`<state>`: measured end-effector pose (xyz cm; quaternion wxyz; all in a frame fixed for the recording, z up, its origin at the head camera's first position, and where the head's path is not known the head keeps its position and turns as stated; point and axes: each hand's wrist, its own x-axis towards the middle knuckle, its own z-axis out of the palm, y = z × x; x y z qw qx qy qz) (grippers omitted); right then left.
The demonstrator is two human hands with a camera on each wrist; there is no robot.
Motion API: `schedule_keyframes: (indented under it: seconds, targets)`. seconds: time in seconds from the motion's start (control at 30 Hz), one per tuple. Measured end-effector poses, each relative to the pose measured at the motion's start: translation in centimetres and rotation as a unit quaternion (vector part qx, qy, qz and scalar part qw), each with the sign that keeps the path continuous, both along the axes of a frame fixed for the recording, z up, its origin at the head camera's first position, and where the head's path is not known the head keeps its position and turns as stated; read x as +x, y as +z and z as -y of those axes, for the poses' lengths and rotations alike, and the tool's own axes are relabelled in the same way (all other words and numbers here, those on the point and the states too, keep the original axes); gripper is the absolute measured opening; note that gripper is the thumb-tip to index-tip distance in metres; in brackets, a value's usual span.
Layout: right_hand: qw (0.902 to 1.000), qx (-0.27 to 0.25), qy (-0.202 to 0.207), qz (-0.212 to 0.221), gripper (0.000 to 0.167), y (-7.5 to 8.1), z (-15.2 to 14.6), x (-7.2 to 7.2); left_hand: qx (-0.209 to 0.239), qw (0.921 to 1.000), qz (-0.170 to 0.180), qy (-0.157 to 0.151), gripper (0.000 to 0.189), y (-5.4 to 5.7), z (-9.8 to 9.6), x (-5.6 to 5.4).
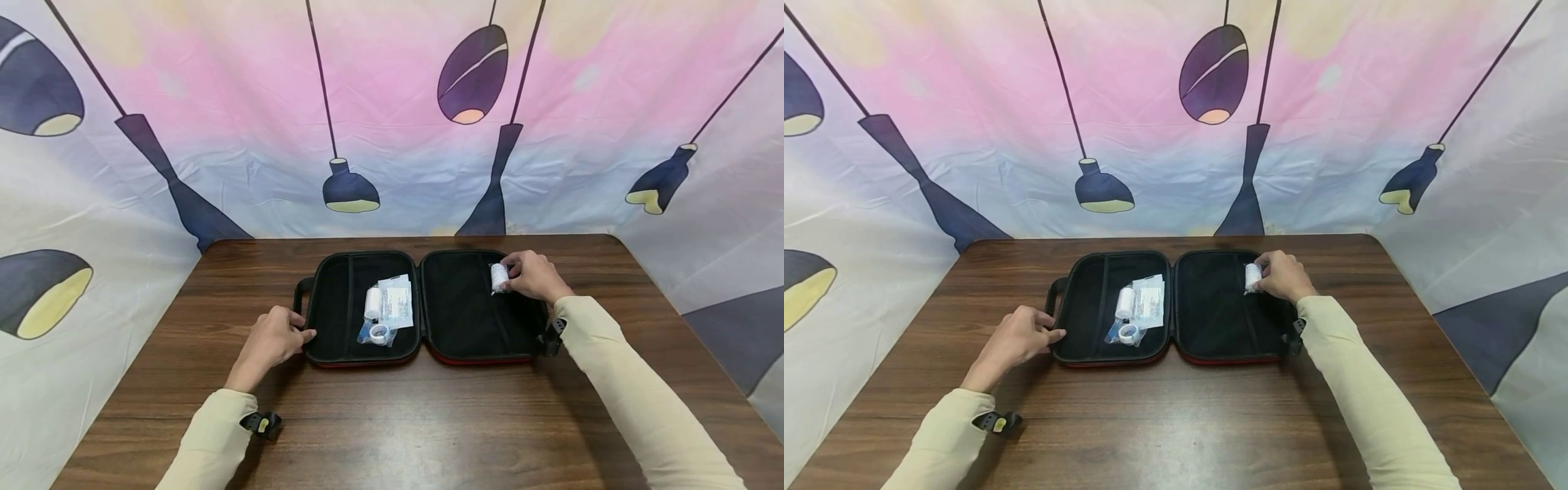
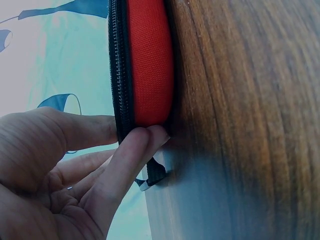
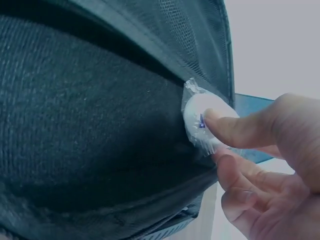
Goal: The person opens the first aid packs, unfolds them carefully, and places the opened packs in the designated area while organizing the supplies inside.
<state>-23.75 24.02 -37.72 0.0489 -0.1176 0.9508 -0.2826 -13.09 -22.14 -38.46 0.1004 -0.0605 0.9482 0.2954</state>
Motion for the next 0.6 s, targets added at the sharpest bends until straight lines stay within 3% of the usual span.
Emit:
schedule_keyframes:
  seconds: [0.3,0.6]
  targets:
    - [0.9997,0.018,-0.013,-0.004,0.047,-1.0,0.6,-0.6,-0.005,0.9999,-0.006,-0.006,0.042,-0.2,0.0,0.0]
    - [0.9999,-0.011,-0.011,0.0,0.046,-1.3,1.9,-0.9,-0.005,1.0,0.001,-0.004,0.044,-0.2,0.1,-0.1]
